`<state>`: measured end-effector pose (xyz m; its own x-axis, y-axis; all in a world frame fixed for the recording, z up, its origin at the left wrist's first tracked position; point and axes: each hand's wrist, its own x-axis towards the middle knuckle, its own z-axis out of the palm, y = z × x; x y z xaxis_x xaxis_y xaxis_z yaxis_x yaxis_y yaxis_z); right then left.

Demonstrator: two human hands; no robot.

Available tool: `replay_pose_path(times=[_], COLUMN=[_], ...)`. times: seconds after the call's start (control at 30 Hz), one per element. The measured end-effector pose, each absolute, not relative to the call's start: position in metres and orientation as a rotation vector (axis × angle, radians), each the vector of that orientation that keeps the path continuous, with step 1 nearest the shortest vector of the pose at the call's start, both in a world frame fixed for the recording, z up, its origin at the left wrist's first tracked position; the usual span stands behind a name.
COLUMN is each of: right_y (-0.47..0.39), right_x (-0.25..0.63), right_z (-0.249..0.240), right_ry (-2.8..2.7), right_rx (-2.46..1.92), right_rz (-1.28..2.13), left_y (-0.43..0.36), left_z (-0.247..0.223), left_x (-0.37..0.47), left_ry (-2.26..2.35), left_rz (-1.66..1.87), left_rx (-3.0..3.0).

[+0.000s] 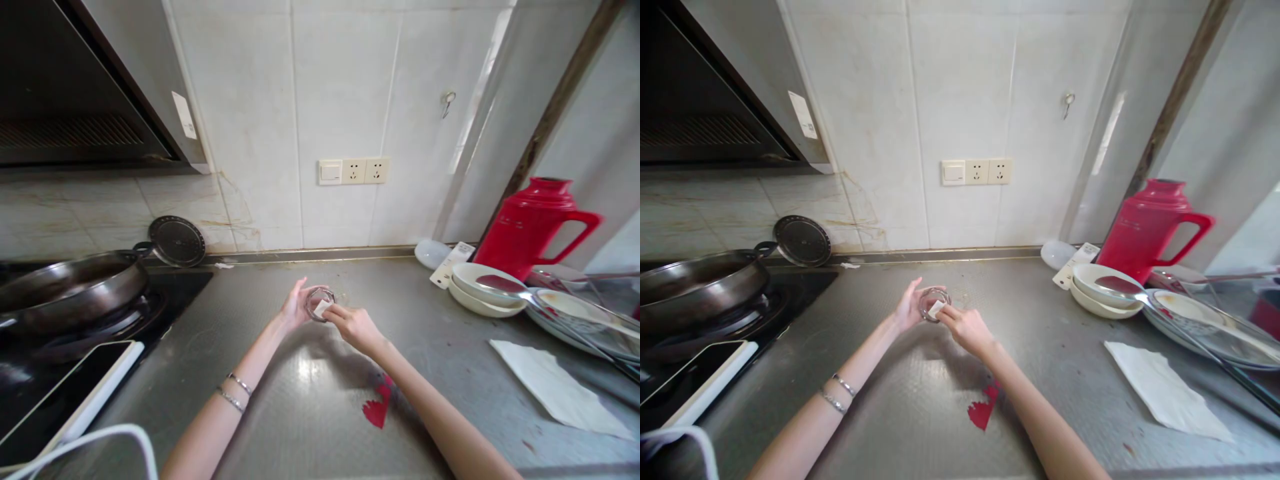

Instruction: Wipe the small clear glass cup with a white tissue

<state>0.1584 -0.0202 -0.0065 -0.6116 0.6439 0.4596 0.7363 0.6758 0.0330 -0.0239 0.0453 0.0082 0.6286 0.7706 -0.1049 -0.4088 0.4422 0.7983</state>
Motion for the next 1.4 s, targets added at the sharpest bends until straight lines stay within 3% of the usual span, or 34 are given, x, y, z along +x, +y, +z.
replay_pose_path(times=[0.27, 0.53, 0.63, 0.77, 1.0, 1.2, 1.4], right_y=[-0.016, -0.020, -0.017, -0.014, -0.018, -0.021, -0.019], right_x=[0.156, 0.122, 0.115, 0.125, 0.149, 0.142, 0.136], right_z=[-0.006, -0.033, -0.041, -0.035, -0.010, -0.003, -0.009], right_ry=[-2.592, -2.051, -1.950, -2.133, -2.539, -2.623, -2.414], right_rx=[-1.120, -1.122, -1.088, -1.195, -1.110, -1.108, -1.324], right_rz=[-0.350, 0.037, 0.024, -0.199, -0.404, -0.387, -0.096], left_y=[0.044, 0.038, 0.034, 0.031, 0.045, 0.053, 0.054], left_z=[0.004, -0.007, -0.009, -0.006, 0.006, 0.005, -0.004], left_x=[-0.016, 0.002, 0.008, 0.007, -0.023, -0.034, -0.017], left_ry=[0.764, 0.572, 0.534, 0.434, 0.482, 0.737, 0.768], left_rz=[0.769, 1.030, 1.076, 1.096, 0.778, 0.652, 0.984], left_rx=[0.797, 0.607, 0.593, 0.637, 0.755, 0.972, 0.920])
